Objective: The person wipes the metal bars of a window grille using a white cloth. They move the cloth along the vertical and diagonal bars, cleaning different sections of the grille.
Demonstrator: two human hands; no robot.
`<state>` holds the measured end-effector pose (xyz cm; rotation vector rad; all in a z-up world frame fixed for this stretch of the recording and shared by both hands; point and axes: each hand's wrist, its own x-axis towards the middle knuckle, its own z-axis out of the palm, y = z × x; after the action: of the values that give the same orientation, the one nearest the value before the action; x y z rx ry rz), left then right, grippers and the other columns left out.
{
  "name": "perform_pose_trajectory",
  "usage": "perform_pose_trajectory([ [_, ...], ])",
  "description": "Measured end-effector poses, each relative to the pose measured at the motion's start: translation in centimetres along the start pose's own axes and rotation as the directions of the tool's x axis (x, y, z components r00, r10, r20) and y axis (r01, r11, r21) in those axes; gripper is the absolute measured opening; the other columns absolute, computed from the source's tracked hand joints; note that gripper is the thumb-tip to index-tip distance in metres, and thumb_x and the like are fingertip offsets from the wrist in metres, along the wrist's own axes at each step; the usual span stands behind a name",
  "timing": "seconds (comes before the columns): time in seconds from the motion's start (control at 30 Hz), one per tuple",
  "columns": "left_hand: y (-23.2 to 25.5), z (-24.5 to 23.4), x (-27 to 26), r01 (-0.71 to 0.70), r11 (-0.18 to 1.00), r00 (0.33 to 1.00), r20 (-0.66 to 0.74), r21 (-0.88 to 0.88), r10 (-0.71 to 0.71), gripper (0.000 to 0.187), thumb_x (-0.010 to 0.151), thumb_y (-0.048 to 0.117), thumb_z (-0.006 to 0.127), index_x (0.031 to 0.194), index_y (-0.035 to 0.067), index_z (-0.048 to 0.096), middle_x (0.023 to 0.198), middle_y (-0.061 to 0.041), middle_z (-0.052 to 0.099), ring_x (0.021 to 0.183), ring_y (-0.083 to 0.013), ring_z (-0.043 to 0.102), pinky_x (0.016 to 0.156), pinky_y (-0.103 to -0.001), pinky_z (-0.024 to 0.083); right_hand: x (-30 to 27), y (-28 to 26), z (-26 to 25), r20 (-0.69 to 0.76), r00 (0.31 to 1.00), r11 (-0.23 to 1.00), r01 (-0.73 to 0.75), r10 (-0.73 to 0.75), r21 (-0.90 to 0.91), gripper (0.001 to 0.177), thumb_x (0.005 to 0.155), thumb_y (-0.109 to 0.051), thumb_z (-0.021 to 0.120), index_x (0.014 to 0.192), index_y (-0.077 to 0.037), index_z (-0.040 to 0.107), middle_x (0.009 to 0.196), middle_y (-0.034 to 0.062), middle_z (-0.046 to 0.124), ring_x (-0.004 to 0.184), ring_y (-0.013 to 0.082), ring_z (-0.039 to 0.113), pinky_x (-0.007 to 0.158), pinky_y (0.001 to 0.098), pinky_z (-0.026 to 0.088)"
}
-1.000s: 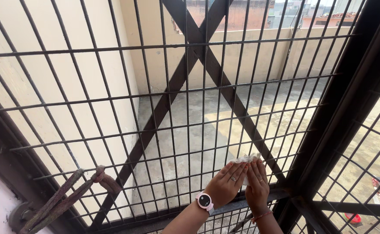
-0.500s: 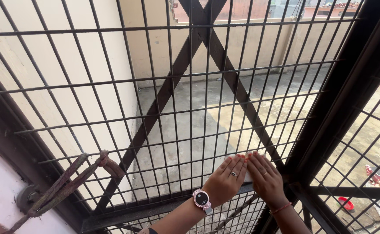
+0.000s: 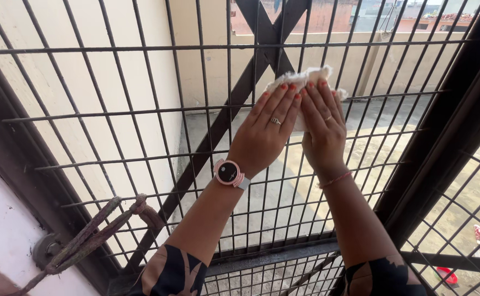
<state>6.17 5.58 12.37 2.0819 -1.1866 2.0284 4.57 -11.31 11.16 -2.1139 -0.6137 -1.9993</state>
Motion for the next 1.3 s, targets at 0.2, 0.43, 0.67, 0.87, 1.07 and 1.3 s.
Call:
perform_pose_trajectory([
  [0.2,2.8,0.4,-5.9,-0.015,0.996,1.000,0.025,-0.086,0.017,0.037,0.109,0.014,0.052,0.142,-0.001,0.060,0.153,-0.016,0.055,0.148,-0.0254,0.047,0.128,-0.041,0.031,-8.3,-1.3,1.7,-0.018,0.998,0.999,-0.052,0.053,0.012,0.034,0.101,0.008,0.058,0.131,-0.004,0.069,0.142,0.0127,0.064,0.144,0.0295,0.050,0.125,0.0525,0.037],
  [0.43,6.8,0.7,-12.1,0.027,0.989,0.996,0.089,-0.145,-0.015,0.039,0.108,0.015,0.050,0.142,0.000,0.061,0.150,-0.014,0.059,0.146,-0.0240,0.049,0.127,-0.040,0.032,-17.0,-2.7,2.5,0.008,0.991,0.985,-0.137,0.137,0.108,0.040,0.095,0.011,0.051,0.130,-0.002,0.067,0.140,0.0138,0.063,0.144,0.0335,0.049,0.125,0.0541,0.035],
  [0.67,10.9,1.5,-19.2,0.093,0.968,0.981,0.187,-0.232,-0.049,0.039,0.108,0.015,0.049,0.142,0.001,0.061,0.148,-0.014,0.060,0.145,-0.0235,0.050,0.126,-0.041,0.033,-25.2,-3.9,2.4,0.109,0.980,0.976,-0.178,0.164,0.125,0.042,0.092,0.009,0.051,0.129,-0.003,0.067,0.140,0.0141,0.063,0.143,0.0322,0.048,0.122,0.0533,0.036],
  [0.87,14.0,1.3,-24.0,0.156,0.938,0.959,0.277,-0.308,-0.068,0.040,0.104,0.013,0.051,0.140,-0.002,0.061,0.145,-0.017,0.062,0.142,-0.0271,0.052,0.124,-0.043,0.034,-30.4,-5.4,1.3,0.223,0.951,0.968,-0.237,0.215,0.076,0.042,0.090,0.008,0.052,0.125,-0.007,0.069,0.139,0.0085,0.064,0.142,0.0265,0.052,0.122,0.0494,0.038],
  [1.07,14.2,-1.9,-24.2,0.113,0.938,0.928,0.373,-0.327,0.019,0.042,0.099,0.013,0.054,0.135,-0.006,0.062,0.142,-0.023,0.061,0.141,-0.0323,0.054,0.122,-0.045,0.036,-29.3,-6.9,-2.4,0.405,0.911,0.992,-0.109,0.072,0.068,0.043,0.088,0.006,0.054,0.126,-0.007,0.070,0.136,0.0104,0.067,0.135,0.0274,0.056,0.116,0.0475,0.041],
  [1.3,6.1,-4.8,-12.6,-0.092,0.988,0.996,0.010,-0.121,0.093,0.037,0.110,0.021,0.061,0.142,0.004,0.061,0.148,-0.015,0.060,0.143,-0.0266,0.052,0.124,-0.044,0.037,-11.4,-3.6,-3.7,-0.012,0.948,0.947,0.317,-0.319,-0.055,0.022,0.106,-0.014,0.059,0.122,-0.006,0.072,0.134,0.0113,0.068,0.134,0.0276,0.059,0.118,0.0470,0.045],
])
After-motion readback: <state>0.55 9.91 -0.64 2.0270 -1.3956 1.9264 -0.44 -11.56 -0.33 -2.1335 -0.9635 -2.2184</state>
